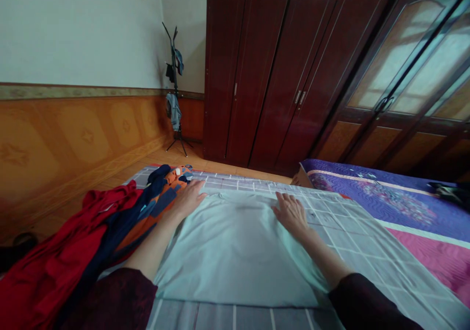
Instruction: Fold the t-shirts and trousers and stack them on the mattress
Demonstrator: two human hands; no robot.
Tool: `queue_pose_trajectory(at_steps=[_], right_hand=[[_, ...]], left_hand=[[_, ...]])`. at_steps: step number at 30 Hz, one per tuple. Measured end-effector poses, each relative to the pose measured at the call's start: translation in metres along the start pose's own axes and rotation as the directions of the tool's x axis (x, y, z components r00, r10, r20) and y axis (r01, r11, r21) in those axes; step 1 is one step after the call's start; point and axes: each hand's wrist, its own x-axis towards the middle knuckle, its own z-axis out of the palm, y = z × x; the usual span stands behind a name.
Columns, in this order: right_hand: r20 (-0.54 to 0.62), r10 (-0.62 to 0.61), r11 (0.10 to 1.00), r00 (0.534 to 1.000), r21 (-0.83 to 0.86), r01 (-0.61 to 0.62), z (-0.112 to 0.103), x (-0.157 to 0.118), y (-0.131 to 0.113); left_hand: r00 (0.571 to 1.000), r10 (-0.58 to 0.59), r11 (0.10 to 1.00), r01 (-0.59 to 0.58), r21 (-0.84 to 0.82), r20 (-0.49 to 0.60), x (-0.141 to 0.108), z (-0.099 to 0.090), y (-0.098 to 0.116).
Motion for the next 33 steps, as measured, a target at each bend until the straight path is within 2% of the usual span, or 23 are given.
queue_pose_trajectory(at_steps=[2,5,6,8,11,14,16,21,25,29,31,33], right_hand=[[0.006,-0.119,0.993,0.993,0.001,0.119,-0.001,-0.016,-0.024],[0.065,-0.347,0.938,0.936,0.051,0.344,0.007,-0.038,-0.056],[0.091,-0.404,0.914,0.910,0.072,0.399,0.012,-0.042,-0.062],[0.139,-0.443,0.896,0.886,0.094,0.434,0.021,-0.044,-0.064],[0.159,-0.323,0.946,0.933,0.033,0.322,0.030,-0.036,-0.042],[0.133,-0.201,0.978,0.970,-0.032,0.207,0.033,-0.028,-0.013],[0.123,-0.178,0.982,0.976,-0.040,0.184,0.034,-0.026,-0.001],[0.112,-0.147,0.987,0.983,-0.050,0.153,0.036,-0.026,0.010],[0.122,-0.054,0.995,0.991,-0.076,0.063,0.037,-0.020,0.017],[0.140,0.004,0.996,0.990,-0.092,0.009,0.034,-0.018,0.018],[0.151,0.005,0.996,0.989,-0.093,0.009,0.028,-0.023,0.015],[0.159,-0.019,0.996,0.987,-0.087,0.033,0.019,-0.036,0.013]], left_hand=[[0.979,0.137,0.990,-0.142,0.025,0.154,-0.005,-0.003,0.019],[0.866,0.291,0.947,-0.321,0.007,0.407,-0.014,0.012,0.040],[0.846,0.298,0.942,-0.334,0.004,0.441,-0.018,0.021,0.044],[0.847,0.273,0.944,-0.327,0.043,0.456,-0.023,0.039,0.042],[0.878,0.195,0.941,-0.293,0.168,0.436,-0.026,0.055,0.028],[0.914,0.140,0.930,-0.253,0.267,0.380,-0.024,0.058,0.013],[0.928,0.126,0.924,-0.239,0.299,0.352,-0.021,0.057,0.009],[0.941,0.130,0.922,-0.231,0.311,0.311,-0.020,0.059,0.006],[0.945,0.120,0.926,-0.217,0.308,0.306,-0.019,0.057,0.002],[0.947,0.119,0.916,-0.221,0.336,0.298,-0.022,0.041,0.018],[0.930,0.154,0.910,-0.265,0.318,0.334,-0.030,0.029,0.036],[0.893,0.215,0.909,-0.330,0.252,0.395,-0.047,0.020,0.054]])
